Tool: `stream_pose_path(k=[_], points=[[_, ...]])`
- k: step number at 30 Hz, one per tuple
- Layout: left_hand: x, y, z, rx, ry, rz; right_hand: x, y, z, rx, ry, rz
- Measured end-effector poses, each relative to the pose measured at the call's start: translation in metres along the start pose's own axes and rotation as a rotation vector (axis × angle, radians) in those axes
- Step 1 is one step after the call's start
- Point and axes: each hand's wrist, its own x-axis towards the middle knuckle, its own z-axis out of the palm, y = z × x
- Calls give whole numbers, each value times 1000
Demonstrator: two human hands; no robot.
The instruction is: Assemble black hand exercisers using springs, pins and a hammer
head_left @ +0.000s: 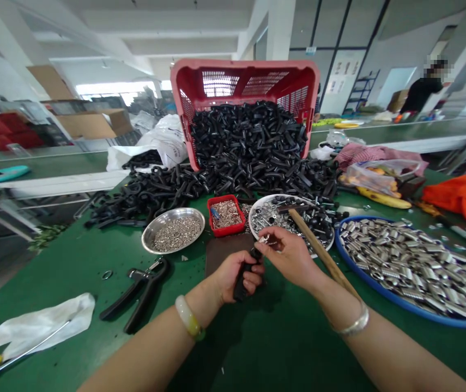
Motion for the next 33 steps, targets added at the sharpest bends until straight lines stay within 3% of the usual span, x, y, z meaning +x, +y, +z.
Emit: stream_pose_path(k=[2,5,7,9,12,16,18,24,28,33], points=[[-5,3,-1,62,-60,20,12,-9,-5,-40,-96,46],[-12,6,-1,176,-127,10,27,-15,-9,80,-347,290],[-15,8,-2,229,-130,-2,34,-13,-7,185,-463,439],[-13,9,-5,250,-101,5,38,-6,-2,231,-522,480],[-5,14,-12,219,-27,35,46,12,3,143,-550,428],[3,27,-24,-13,71,162,65,37,-11,-540,-401,219],[4,33,-30,-126,78,205,72,45,-24,-770,-369,150],[3,34,-42,-187,-52,224,62,64,-36,-903,-552,57],[1,32,-43,-164,-82,253,55,74,-35,-935,-559,61],[0,31,-39,-129,-28,260,57,84,-45,-912,-502,87]])
